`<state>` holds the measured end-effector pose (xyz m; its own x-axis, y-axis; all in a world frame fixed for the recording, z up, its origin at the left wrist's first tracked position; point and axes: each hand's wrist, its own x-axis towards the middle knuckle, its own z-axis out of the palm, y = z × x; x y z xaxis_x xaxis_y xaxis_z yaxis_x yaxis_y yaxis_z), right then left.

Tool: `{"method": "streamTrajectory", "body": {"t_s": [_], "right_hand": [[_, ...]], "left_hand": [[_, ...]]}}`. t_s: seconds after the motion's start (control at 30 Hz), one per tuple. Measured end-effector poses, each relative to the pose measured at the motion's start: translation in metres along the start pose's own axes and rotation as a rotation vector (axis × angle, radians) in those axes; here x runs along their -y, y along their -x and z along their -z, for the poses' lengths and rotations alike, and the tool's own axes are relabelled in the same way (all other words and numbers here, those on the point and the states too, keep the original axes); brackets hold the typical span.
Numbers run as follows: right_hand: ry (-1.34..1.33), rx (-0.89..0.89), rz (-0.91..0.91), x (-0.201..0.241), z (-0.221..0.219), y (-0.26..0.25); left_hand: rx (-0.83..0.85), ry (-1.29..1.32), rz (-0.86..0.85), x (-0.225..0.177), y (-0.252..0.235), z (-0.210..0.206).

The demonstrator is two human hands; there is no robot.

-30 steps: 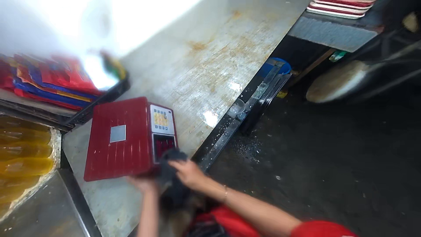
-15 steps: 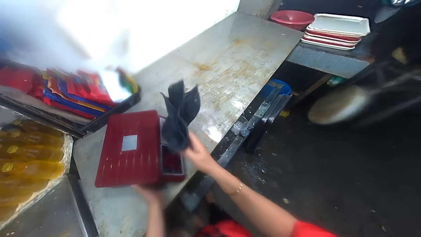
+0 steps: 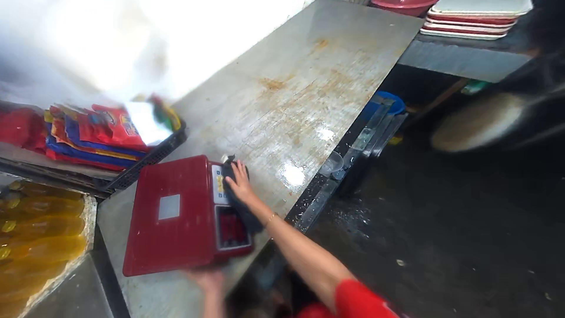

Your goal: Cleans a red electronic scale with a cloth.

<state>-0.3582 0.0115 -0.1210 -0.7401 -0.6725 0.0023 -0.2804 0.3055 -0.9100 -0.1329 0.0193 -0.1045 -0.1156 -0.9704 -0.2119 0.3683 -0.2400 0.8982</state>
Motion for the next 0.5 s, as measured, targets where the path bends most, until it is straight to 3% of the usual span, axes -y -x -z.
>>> {"method": "streamTrajectory", "body": {"t_s": [0.13, 0.2, 0.27, 0.4, 0.5], "right_hand": [[-0.064, 0.059, 0.235, 0.043, -0.016, 0.137], [-0.083, 0.036, 0.312, 0.047, -0.021, 0.158], [-0.074, -0.009, 0.288, 0.045, -0.017, 0.112], [-0.063, 0.026, 0.016, 0.026, 0.003, -0.03], [-0.012, -0.011, -0.001, 0.025, -0.004, -0.035]], "left_hand": [[0.003, -0.056, -0.106, -0.003, 0.002, -0.006], [0.067, -0.111, -0.17, -0.007, 0.002, -0.003], [0.027, -0.077, -0.113, -0.004, 0.0, -0.003], [0.013, -0.038, -0.014, 0.003, -0.002, 0.004], [-0.031, -0.029, -0.024, 0.004, -0.001, 0.001]]}}
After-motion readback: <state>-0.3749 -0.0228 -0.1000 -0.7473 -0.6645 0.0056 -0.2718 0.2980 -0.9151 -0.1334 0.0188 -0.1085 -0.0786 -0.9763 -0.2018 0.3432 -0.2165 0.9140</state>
